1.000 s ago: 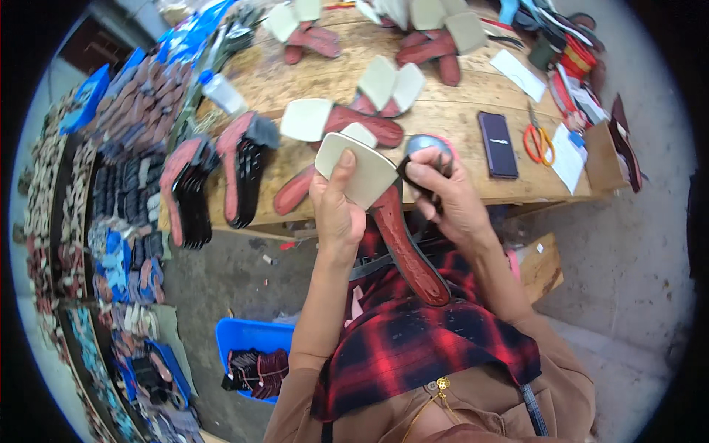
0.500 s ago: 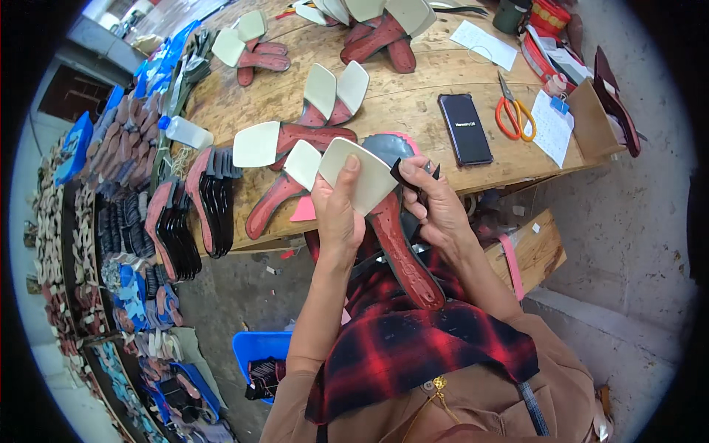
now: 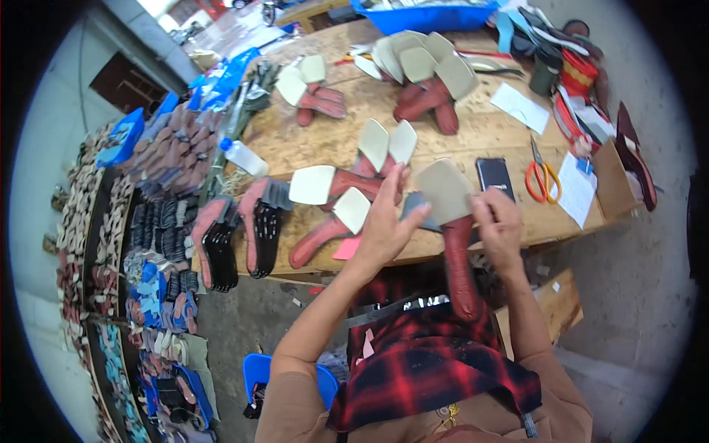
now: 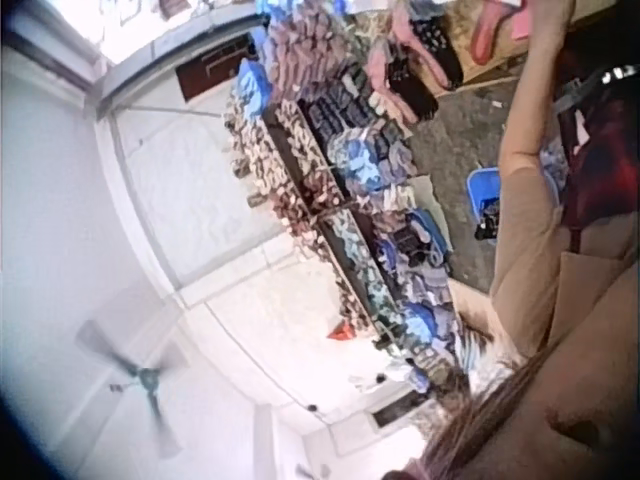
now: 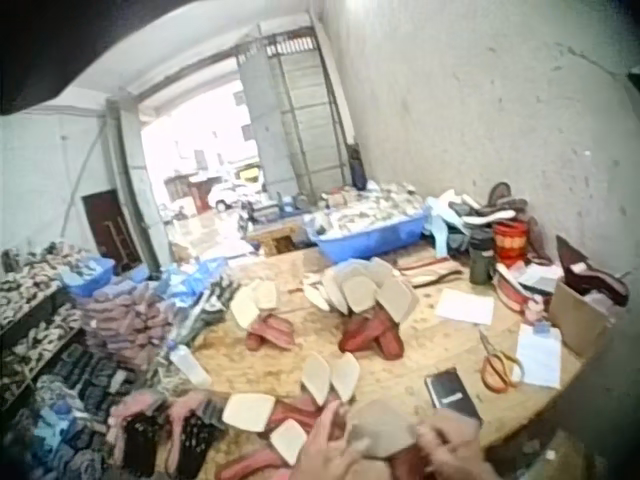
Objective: The person assembles slipper sandals by hand at a wooden workbench. They repeatedly pick up a red sole and a white insole, align them, and press the edges together to bond them. The person handles the components one at a time, occasionally turning the assembled units over to inspect the fit.
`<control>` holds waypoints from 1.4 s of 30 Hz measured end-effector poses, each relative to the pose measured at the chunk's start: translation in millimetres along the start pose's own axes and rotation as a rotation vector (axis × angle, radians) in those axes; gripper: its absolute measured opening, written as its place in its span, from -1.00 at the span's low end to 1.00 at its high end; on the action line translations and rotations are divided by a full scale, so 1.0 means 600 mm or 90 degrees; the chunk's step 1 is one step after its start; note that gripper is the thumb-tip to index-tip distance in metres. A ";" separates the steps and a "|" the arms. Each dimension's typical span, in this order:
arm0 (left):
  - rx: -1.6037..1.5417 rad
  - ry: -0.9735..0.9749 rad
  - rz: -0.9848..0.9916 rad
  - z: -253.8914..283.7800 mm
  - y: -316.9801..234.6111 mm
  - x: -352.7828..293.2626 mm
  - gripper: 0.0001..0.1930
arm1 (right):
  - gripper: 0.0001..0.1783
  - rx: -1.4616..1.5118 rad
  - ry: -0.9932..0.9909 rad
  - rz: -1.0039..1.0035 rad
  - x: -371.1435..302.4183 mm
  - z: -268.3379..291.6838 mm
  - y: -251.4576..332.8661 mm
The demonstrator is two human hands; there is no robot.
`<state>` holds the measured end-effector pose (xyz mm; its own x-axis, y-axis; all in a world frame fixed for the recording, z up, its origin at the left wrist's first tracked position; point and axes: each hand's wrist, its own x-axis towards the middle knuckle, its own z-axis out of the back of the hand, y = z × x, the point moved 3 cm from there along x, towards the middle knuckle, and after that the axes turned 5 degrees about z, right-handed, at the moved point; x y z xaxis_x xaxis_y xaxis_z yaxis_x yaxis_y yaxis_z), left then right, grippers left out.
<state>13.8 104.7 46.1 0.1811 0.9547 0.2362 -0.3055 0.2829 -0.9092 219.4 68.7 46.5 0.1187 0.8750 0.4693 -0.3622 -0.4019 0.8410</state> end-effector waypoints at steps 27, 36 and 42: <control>-0.470 0.502 0.574 0.002 0.020 -0.114 -0.08 | -0.37 0.265 0.427 -0.658 -0.312 -0.011 -0.053; 0.044 0.540 0.268 0.018 -0.070 -0.107 -0.06 | -0.80 0.504 -0.098 -0.359 -0.151 -0.043 0.011; 0.242 0.548 0.073 0.046 -0.072 -0.138 -0.09 | -0.93 0.588 -0.089 -0.461 -0.190 -0.025 0.051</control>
<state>-13.9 15.8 75.1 0.7119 0.6254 -0.3195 -0.6208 0.3477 -0.7026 180.9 -39.5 14.7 0.1423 0.9652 -0.2194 0.6306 0.0825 0.7717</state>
